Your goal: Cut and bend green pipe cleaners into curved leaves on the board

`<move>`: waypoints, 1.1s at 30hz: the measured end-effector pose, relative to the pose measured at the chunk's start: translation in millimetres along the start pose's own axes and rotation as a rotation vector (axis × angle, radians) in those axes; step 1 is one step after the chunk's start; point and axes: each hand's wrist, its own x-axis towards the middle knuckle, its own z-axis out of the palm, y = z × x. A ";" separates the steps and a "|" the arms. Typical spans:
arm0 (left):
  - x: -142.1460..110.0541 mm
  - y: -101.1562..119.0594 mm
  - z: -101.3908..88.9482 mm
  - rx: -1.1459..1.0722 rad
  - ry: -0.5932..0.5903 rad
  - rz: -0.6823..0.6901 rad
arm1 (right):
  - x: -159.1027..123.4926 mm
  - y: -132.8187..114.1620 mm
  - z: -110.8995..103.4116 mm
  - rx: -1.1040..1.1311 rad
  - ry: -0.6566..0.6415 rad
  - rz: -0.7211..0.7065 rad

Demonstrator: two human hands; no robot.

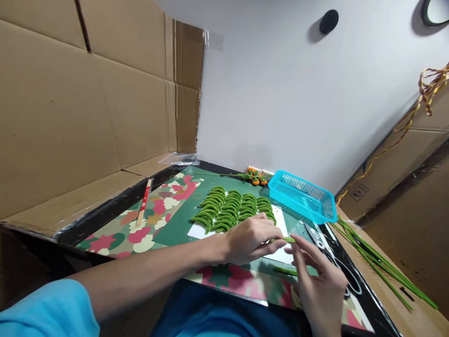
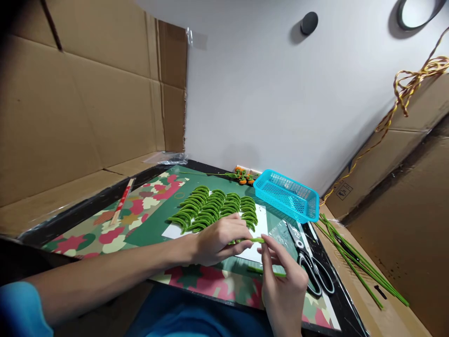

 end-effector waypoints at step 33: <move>4.5 5.9 1.6 -0.413 -0.248 -0.441 | 5.8 -8.0 -2.4 -0.012 -0.128 -0.254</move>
